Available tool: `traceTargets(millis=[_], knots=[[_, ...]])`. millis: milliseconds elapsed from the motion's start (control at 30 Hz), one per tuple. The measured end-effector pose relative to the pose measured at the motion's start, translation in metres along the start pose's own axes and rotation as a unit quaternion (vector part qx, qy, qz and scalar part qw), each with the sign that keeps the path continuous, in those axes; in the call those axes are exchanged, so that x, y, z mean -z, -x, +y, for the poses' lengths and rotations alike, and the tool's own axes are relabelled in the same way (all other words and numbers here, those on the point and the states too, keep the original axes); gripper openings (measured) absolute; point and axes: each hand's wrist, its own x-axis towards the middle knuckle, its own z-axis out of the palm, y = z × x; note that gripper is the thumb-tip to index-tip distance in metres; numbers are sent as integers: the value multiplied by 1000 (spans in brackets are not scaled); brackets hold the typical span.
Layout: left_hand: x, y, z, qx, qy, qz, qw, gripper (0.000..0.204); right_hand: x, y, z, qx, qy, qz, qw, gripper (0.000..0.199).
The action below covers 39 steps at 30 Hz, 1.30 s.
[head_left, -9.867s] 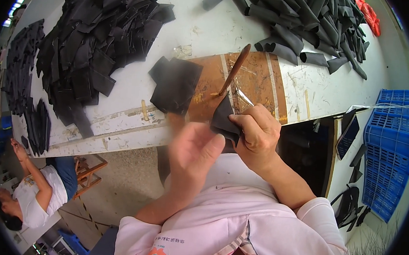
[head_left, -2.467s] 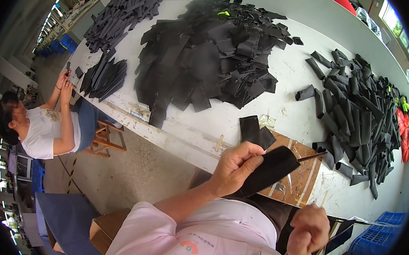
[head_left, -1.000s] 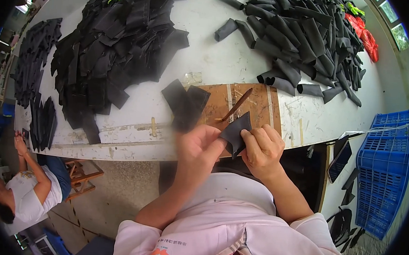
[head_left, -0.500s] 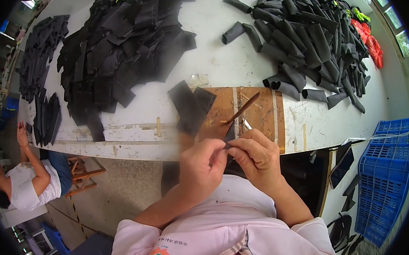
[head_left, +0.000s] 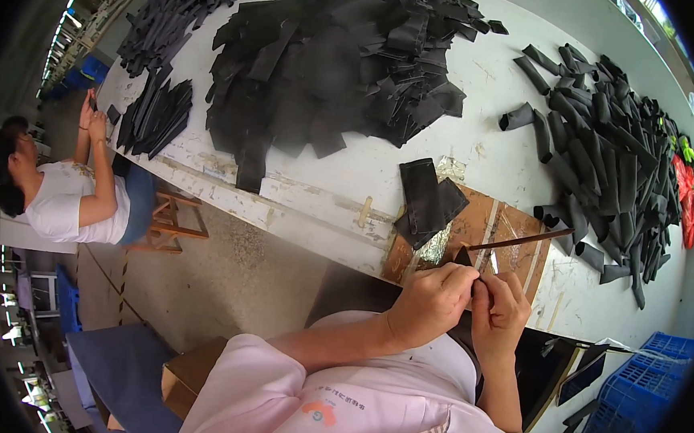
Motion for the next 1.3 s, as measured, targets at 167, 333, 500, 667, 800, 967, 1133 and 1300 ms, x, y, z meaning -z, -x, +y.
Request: traceTargets(millis=[167, 333, 500, 667, 800, 967, 1133, 1300], knots=[[-4, 6, 1, 217, 210, 45, 952, 18, -13, 8, 5, -4, 103, 28, 994, 18], [10, -4, -3, 412, 567, -76, 710, 21, -9, 11, 8, -59, -2, 62, 996, 11], [5, -3, -5, 290, 444, -102, 842, 25, -4, 9, 17, -147, -332, 23, 931, 7], [1, -12, 9, 312, 424, -18, 850, 24, -11, 7, 18, -272, -663, -24, 697, 14], [2, -11, 11, 223, 245, 39, 943, 28, -14, 2, 13, -258, -622, -27, 738, 19], [-4, -3, 2, 89, 95, 116, 985, 29, -10, 2, 14, -198, -481, -47, 852, 23], [4, 0, 4, 154, 231, 28, 960, 26, -12, 5, 19, -182, -426, 1, 886, 24], [17, -10, 0, 340, 515, -86, 782, 33, -5, 5, 16, -248, -520, -4, 817, 23]])
